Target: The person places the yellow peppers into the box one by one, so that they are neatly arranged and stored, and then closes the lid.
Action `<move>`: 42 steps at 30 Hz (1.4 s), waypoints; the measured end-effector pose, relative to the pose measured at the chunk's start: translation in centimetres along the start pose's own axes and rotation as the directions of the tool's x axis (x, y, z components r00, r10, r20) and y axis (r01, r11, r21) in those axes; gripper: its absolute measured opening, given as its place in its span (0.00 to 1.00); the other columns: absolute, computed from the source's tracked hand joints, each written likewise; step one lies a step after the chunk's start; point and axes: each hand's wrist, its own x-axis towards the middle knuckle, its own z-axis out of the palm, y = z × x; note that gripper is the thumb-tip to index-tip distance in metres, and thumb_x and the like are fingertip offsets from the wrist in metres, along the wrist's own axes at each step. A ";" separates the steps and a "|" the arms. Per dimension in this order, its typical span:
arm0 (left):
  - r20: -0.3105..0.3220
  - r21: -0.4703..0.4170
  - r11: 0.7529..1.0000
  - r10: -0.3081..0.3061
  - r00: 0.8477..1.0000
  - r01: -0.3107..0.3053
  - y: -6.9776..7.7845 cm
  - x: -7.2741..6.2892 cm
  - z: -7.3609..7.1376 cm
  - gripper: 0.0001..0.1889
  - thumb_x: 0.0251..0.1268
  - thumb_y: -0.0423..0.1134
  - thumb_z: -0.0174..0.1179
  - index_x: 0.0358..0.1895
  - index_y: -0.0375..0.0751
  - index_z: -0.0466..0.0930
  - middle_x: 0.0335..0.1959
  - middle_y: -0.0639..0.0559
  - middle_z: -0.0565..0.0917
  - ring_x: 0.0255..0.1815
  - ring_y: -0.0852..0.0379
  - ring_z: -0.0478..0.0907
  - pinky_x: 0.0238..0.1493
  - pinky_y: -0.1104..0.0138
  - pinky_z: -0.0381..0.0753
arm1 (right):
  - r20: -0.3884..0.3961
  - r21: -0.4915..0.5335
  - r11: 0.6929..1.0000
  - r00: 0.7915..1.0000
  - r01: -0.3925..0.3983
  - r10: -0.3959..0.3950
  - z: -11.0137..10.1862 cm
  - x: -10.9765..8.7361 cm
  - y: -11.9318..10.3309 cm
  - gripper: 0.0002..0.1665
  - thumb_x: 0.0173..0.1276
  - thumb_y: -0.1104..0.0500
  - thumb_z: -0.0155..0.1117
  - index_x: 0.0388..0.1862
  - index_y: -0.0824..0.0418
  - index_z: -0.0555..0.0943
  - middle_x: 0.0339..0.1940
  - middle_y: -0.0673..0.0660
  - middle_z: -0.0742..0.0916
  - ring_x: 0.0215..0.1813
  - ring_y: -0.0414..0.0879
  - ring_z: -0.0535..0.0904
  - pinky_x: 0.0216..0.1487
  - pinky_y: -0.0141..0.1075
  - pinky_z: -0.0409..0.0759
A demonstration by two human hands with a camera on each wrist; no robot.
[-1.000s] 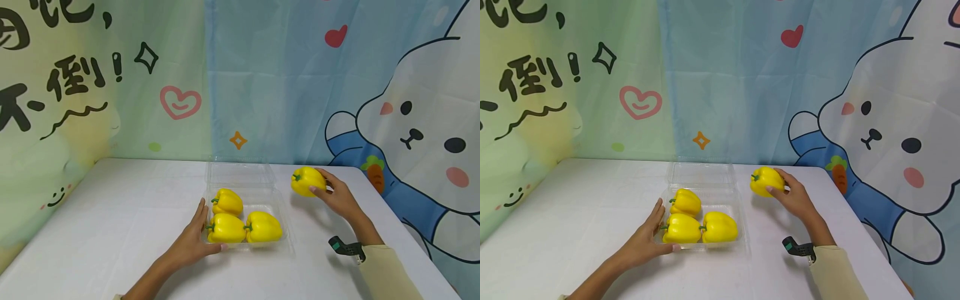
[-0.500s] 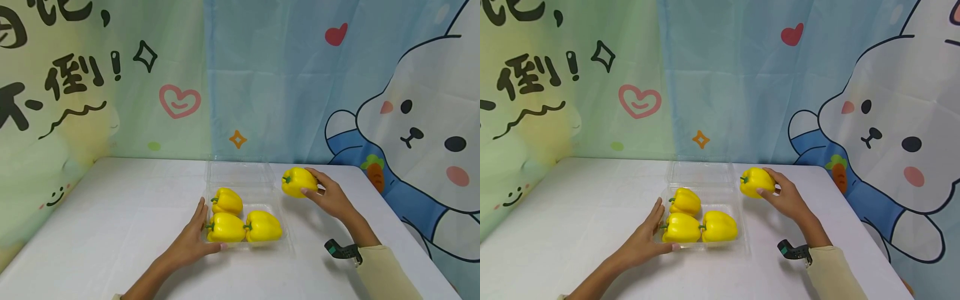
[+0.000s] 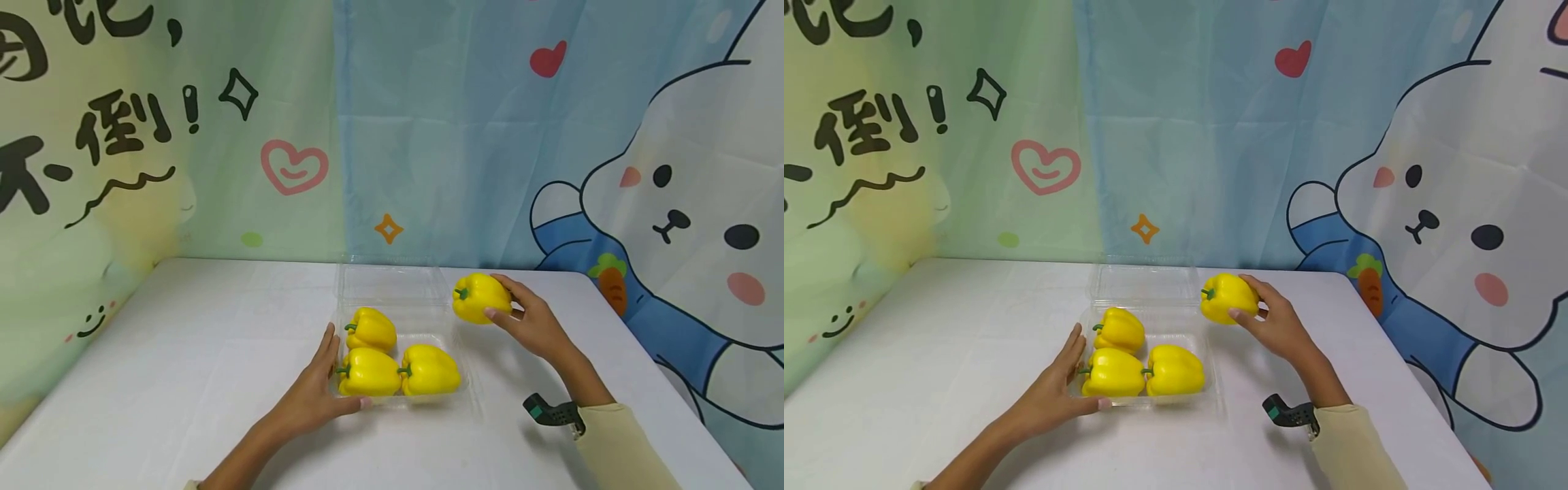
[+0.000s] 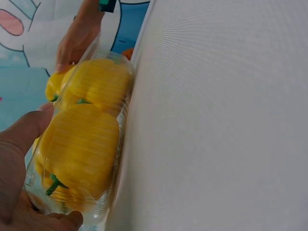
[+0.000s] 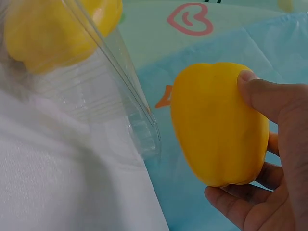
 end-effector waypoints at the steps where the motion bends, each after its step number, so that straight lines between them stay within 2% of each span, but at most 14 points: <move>1: 0.000 0.002 1.000 -0.001 1.000 0.001 0.0 0.0 0.0 0.63 0.48 0.53 0.75 0.78 0.36 0.38 0.79 0.47 0.33 0.76 0.45 0.45 0.71 0.51 0.54 | 0.003 0.006 1.000 1.000 0.000 0.000 0.1 0.0 -0.1 0.40 0.70 0.50 0.63 0.75 0.62 0.60 0.71 0.65 0.68 0.65 0.61 0.68 0.59 0.54 0.74; 7: 0.008 0.012 1.000 -0.003 1.000 0.003 -0.1 -0.2 0.0 0.63 0.47 0.52 0.76 0.78 0.36 0.37 0.79 0.48 0.33 0.77 0.47 0.44 0.71 0.53 0.53 | 0.003 0.025 1.000 1.000 0.003 -0.003 0.3 0.1 -0.4 0.39 0.71 0.51 0.63 0.75 0.63 0.61 0.70 0.65 0.69 0.63 0.61 0.71 0.55 0.48 0.77; 17: -0.005 0.010 1.000 -0.004 1.000 0.004 0.2 0.0 0.0 0.63 0.47 0.53 0.76 0.78 0.36 0.38 0.79 0.48 0.34 0.76 0.46 0.45 0.71 0.51 0.53 | -0.001 0.052 0.998 0.999 0.048 -0.048 0.5 0.6 -1.3 0.40 0.70 0.54 0.64 0.74 0.65 0.61 0.69 0.64 0.70 0.64 0.58 0.70 0.58 0.47 0.75; 28: 0.001 0.021 1.000 0.003 1.000 -0.003 0.1 -0.1 0.0 0.63 0.47 0.53 0.75 0.78 0.35 0.38 0.79 0.47 0.34 0.77 0.47 0.43 0.72 0.52 0.52 | 0.037 0.131 0.990 0.998 0.043 -0.048 1.3 0.6 -2.3 0.38 0.70 0.54 0.64 0.75 0.60 0.62 0.70 0.61 0.70 0.64 0.58 0.71 0.57 0.44 0.76; 42: 0.002 0.026 1.000 0.002 1.000 -0.002 0.1 0.0 0.0 0.63 0.47 0.52 0.75 0.77 0.34 0.38 0.79 0.47 0.34 0.77 0.47 0.44 0.71 0.53 0.53 | 0.081 0.136 0.988 0.993 0.076 -0.087 2.8 0.8 -3.3 0.38 0.69 0.56 0.65 0.74 0.61 0.63 0.67 0.62 0.72 0.62 0.57 0.71 0.60 0.52 0.74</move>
